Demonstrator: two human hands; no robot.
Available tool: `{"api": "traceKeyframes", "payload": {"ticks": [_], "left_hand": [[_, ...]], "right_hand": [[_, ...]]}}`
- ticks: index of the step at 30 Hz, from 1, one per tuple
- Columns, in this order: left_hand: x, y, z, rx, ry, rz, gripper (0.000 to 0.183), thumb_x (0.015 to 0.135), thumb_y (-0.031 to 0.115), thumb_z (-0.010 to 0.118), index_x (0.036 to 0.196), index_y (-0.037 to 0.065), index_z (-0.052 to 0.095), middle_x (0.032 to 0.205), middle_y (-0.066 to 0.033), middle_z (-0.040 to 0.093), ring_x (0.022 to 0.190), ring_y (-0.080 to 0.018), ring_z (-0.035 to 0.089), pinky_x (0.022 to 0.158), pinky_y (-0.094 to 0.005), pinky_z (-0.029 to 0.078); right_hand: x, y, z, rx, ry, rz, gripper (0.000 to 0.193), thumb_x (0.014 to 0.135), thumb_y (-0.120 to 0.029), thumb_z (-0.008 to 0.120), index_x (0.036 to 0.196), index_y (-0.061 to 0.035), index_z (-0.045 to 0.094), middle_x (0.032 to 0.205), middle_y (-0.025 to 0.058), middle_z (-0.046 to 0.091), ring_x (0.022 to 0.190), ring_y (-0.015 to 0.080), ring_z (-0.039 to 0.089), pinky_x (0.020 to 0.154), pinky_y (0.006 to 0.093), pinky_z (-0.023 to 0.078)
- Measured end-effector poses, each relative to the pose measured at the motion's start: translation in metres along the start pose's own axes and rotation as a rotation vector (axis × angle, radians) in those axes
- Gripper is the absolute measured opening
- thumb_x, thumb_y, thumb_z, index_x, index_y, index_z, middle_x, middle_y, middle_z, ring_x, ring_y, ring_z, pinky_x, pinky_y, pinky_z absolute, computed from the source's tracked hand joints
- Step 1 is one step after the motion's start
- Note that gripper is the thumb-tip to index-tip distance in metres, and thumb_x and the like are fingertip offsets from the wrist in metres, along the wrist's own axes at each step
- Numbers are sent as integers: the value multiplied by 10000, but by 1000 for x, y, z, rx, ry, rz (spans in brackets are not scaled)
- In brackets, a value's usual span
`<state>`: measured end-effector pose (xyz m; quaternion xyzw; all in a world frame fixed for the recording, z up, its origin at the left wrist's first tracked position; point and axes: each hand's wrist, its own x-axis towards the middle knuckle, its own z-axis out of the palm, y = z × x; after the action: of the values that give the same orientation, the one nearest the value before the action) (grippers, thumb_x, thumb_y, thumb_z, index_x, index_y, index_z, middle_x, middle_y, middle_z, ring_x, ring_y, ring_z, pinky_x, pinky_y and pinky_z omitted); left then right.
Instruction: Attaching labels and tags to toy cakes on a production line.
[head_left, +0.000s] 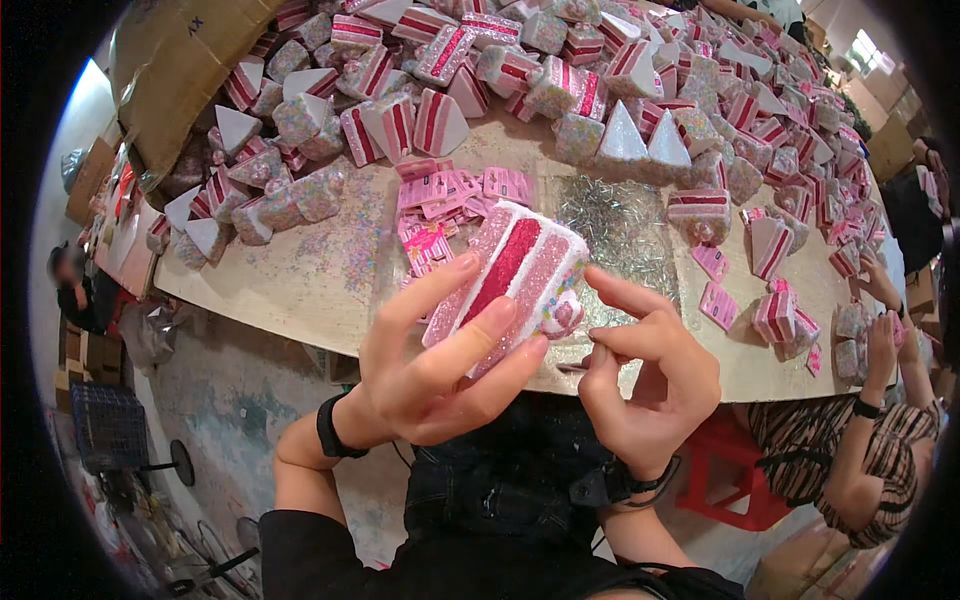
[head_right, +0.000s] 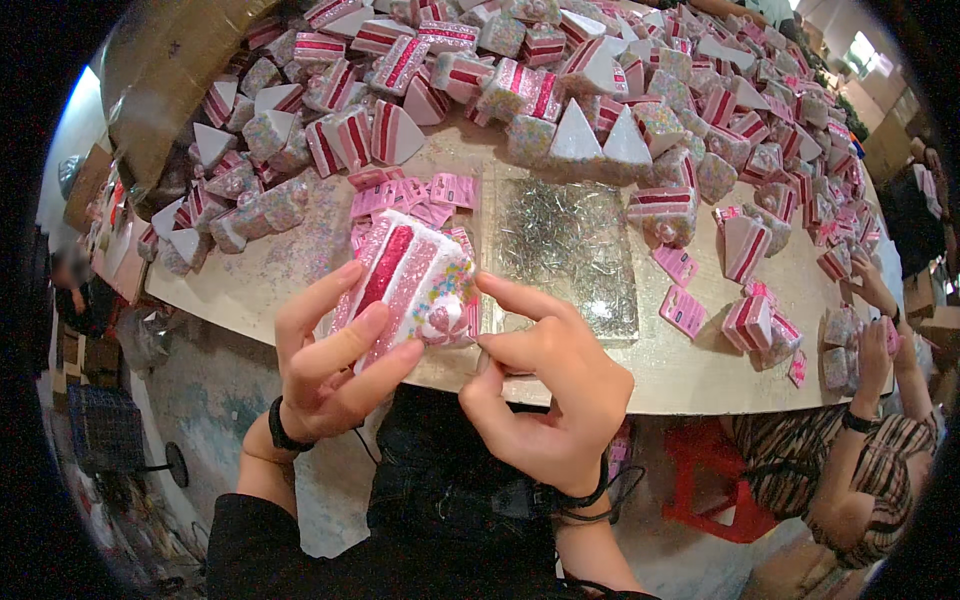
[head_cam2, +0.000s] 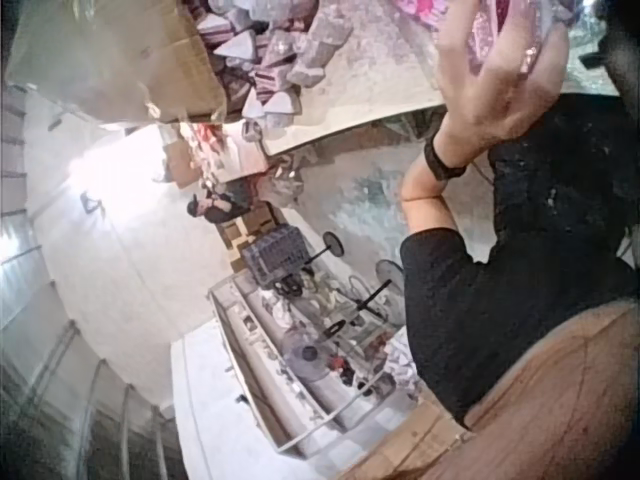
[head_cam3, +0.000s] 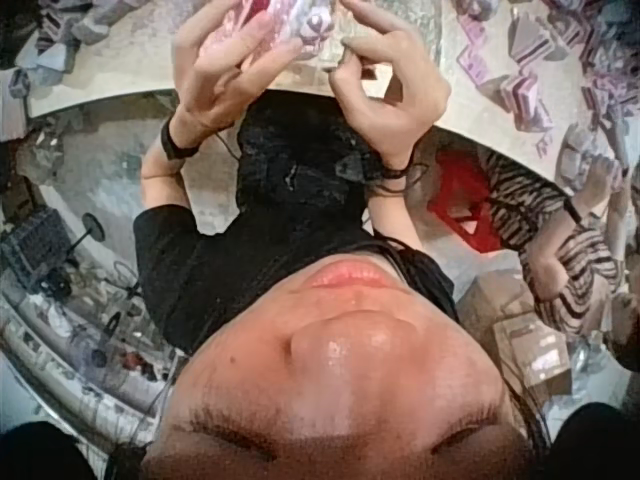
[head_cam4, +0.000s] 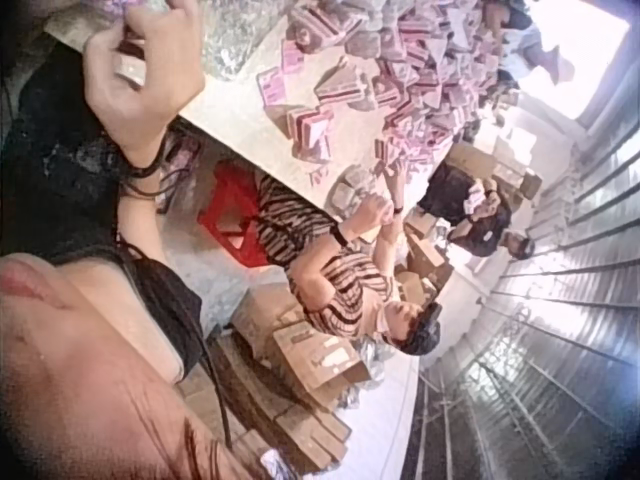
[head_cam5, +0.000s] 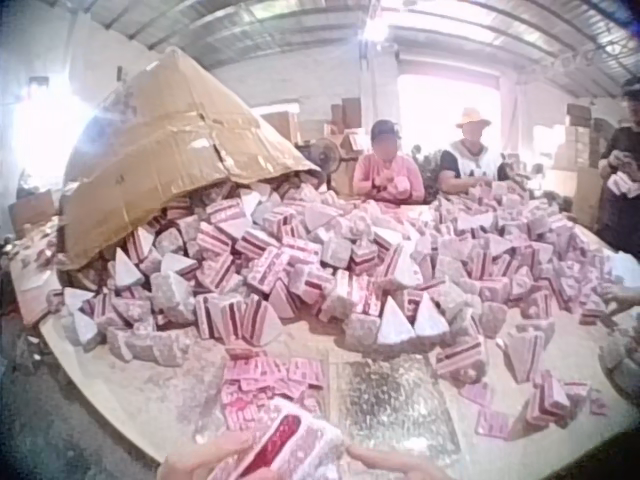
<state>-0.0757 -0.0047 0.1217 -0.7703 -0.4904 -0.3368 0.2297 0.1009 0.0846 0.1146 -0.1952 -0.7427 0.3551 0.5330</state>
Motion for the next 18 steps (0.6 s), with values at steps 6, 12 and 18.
{"api": "traceKeyframes", "payload": {"ticks": [6,12,18], "left_hand": [[-6,-3,7,98,49,95,341,673,83,733,1005,155,698,1113,-26,586,1034,-328,555,762,-372,568],[-5,6,8,42,-33,14,409,636,11,760,992,205,712,1170,1,554,1136,-306,508,888,-362,519],[-11,11,16,-282,28,-126,423,667,80,785,1067,128,655,1138,-53,625,973,-259,546,771,-358,483]], "right_hand": [[-2,1,-5,294,21,339,114,701,88,619,808,49,623,1073,213,663,860,141,638,680,219,479],[-8,-7,-1,-148,53,124,124,678,90,638,780,27,608,958,207,682,795,190,666,686,271,509],[-11,2,-19,8,-58,231,149,660,88,658,777,12,606,921,183,691,711,188,661,651,256,514]]}}
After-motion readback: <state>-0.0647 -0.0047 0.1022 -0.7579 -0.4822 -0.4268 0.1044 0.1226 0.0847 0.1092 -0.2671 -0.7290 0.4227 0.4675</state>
